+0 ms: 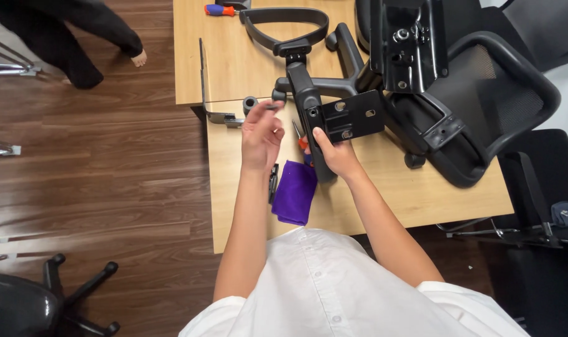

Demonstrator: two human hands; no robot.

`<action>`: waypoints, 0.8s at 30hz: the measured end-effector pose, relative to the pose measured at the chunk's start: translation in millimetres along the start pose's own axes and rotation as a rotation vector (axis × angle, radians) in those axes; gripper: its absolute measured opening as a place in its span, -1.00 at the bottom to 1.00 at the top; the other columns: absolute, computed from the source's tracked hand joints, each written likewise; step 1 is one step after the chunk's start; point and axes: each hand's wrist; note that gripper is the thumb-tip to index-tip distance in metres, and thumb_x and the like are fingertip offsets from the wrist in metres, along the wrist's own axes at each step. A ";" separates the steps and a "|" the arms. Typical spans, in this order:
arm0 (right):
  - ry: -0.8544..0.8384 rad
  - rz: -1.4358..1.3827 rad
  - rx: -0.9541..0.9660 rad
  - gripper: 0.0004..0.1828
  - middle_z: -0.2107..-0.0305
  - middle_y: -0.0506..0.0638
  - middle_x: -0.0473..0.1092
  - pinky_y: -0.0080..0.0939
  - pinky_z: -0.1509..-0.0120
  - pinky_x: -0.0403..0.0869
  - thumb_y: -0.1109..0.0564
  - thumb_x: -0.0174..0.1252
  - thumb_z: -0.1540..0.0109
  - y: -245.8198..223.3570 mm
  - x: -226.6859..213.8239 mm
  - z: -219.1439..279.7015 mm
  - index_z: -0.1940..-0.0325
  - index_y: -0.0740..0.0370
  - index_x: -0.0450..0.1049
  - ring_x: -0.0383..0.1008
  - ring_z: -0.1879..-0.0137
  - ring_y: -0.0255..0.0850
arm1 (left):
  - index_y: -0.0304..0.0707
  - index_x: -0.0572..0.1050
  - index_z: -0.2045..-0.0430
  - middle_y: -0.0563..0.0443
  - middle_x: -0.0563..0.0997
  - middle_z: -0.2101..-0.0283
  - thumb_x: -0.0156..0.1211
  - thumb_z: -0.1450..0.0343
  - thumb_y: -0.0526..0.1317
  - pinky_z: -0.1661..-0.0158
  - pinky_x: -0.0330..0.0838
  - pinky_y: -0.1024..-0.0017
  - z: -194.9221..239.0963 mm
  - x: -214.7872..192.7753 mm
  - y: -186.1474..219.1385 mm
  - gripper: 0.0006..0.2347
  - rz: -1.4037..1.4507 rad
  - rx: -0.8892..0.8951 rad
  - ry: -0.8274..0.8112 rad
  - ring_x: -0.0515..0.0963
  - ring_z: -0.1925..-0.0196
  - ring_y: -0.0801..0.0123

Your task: The person assembles an office chair at a table. They pick up an armrest with its mounting bracket, align a metal bracket plate to it, then use a screwdriver to drive screws and fasten the bracket to the armrest, handling screws and parts from the table.

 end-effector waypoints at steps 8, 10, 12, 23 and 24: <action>-0.038 -0.056 -0.054 -0.69 0.31 -0.01 0.55 -0.28 0.18 0.56 0.01 0.04 -0.41 3.9 -2.8 -0.5 0.00 0.32 0.49 0.55 0.29 -0.31 | -0.42 0.63 0.13 -0.06 0.70 0.14 0.41 -0.36 -0.46 0.34 0.50 0.64 4.3 58.8 18.9 -0.78 -0.846 0.151 -0.110 0.63 0.33 0.61; -0.045 -0.070 -0.059 -0.70 0.31 -0.02 0.54 -0.28 0.18 0.56 0.02 0.04 -0.41 2.1 -2.1 0.9 -0.02 0.31 0.48 0.55 0.29 -0.31 | -0.40 0.65 0.17 -0.02 0.70 0.18 0.43 -0.33 -0.44 0.37 0.56 0.64 6.9 74.1 22.2 -0.78 -0.953 0.171 -0.107 0.64 0.35 0.63; -0.067 -0.075 -0.073 -0.73 0.33 -0.04 0.50 -0.27 0.20 0.55 0.03 0.02 -0.42 2.3 -2.0 0.7 0.00 0.29 0.46 0.54 0.29 -0.32 | -0.36 0.68 0.25 0.02 0.73 0.33 0.47 -0.29 -0.39 0.45 0.50 0.65 9.1 88.0 24.0 -0.80 -1.191 0.178 -0.079 0.63 0.48 0.63; -0.075 -0.045 -0.087 -0.75 0.42 -0.03 0.48 -0.30 0.26 0.51 0.05 0.00 -0.44 1.6 -1.9 2.2 0.05 0.28 0.45 0.51 0.33 -0.34 | -0.34 0.68 0.28 0.00 0.65 0.27 0.45 -0.28 -0.37 0.46 0.49 0.61 10.8 102.4 17.1 -0.83 -1.356 0.335 -0.122 0.62 0.50 0.58; -0.075 -0.045 -0.093 -0.76 0.42 -0.03 0.48 -0.30 0.27 0.51 0.05 0.00 -0.44 0.0 -1.7 2.7 0.04 0.29 0.45 0.51 0.33 -0.34 | -0.34 0.68 0.29 0.00 0.63 0.29 0.45 -0.28 -0.38 0.46 0.48 0.59 10.9 102.7 16.5 -0.83 -1.376 0.327 -0.110 0.61 0.52 0.58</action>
Point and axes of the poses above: each hand's wrist, its own z-axis away from the middle knuckle, its own x-axis out of the palm, y = z × x
